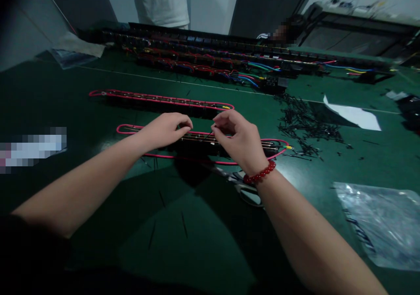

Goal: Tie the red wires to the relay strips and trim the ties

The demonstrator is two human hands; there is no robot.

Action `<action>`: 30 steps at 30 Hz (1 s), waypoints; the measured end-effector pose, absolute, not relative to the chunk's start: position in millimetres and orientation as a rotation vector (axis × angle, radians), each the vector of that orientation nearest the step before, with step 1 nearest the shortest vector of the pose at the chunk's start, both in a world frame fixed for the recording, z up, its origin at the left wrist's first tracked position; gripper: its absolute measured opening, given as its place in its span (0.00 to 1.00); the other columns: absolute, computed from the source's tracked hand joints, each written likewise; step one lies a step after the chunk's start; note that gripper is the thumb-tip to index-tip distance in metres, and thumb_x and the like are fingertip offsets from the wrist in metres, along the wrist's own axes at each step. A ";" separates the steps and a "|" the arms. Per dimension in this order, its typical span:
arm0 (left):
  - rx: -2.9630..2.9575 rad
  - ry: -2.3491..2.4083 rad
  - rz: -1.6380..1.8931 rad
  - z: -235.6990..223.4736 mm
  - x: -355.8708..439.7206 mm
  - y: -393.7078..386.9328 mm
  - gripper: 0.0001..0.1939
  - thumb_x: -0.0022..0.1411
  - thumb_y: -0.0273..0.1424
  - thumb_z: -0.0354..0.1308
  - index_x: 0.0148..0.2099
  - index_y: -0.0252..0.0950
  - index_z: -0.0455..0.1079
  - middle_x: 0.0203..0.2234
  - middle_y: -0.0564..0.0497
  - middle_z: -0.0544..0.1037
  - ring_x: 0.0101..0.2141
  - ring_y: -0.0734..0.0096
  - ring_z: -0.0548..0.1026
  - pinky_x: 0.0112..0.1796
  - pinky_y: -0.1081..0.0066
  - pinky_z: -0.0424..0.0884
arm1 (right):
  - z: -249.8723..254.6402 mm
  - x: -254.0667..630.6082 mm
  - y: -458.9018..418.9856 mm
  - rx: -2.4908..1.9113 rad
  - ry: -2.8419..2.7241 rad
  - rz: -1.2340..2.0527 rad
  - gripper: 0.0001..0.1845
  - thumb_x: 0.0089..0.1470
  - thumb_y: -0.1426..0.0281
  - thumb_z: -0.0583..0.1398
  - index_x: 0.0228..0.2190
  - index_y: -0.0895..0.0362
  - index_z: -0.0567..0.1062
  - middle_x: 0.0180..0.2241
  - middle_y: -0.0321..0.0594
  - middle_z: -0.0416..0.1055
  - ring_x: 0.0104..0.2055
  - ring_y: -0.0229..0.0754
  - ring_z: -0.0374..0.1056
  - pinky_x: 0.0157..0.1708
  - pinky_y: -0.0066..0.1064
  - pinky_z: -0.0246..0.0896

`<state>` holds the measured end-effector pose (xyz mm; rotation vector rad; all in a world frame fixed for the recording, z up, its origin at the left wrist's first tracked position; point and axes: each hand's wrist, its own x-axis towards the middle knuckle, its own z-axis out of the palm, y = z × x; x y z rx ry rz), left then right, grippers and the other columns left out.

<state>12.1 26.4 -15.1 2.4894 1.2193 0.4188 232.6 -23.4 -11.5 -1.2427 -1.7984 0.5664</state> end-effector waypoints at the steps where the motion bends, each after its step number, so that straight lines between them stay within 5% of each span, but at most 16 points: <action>1: 2.491 1.218 0.421 -17.1 17.5 28.9 0.12 0.66 0.28 0.50 0.43 0.34 0.75 0.41 0.46 0.80 0.44 0.63 0.75 0.45 0.67 0.67 | -12.6 233.5 -23.1 -1.230 -1.800 0.538 0.08 0.55 0.68 0.63 0.38 0.54 0.72 0.36 0.39 0.76 0.38 0.42 0.75 0.42 0.37 0.74; 15: 2.162 1.256 0.538 -42.5 55.4 42.5 0.09 0.63 0.30 0.53 0.38 0.37 0.75 0.36 0.49 0.82 0.37 0.65 0.77 0.39 0.69 0.69 | -38.4 241.9 -23.3 -1.144 -2.185 0.188 0.06 0.62 0.70 0.57 0.38 0.55 0.74 0.36 0.43 0.77 0.39 0.43 0.73 0.41 0.36 0.69; 30: 2.118 1.315 0.490 -52.5 60.3 47.7 0.10 0.65 0.32 0.53 0.41 0.39 0.76 0.35 0.51 0.82 0.36 0.65 0.78 0.34 0.69 0.66 | -56.6 244.6 -13.5 -0.945 -2.254 0.204 0.06 0.57 0.77 0.60 0.33 0.54 0.74 0.33 0.40 0.77 0.38 0.43 0.72 0.41 0.36 0.69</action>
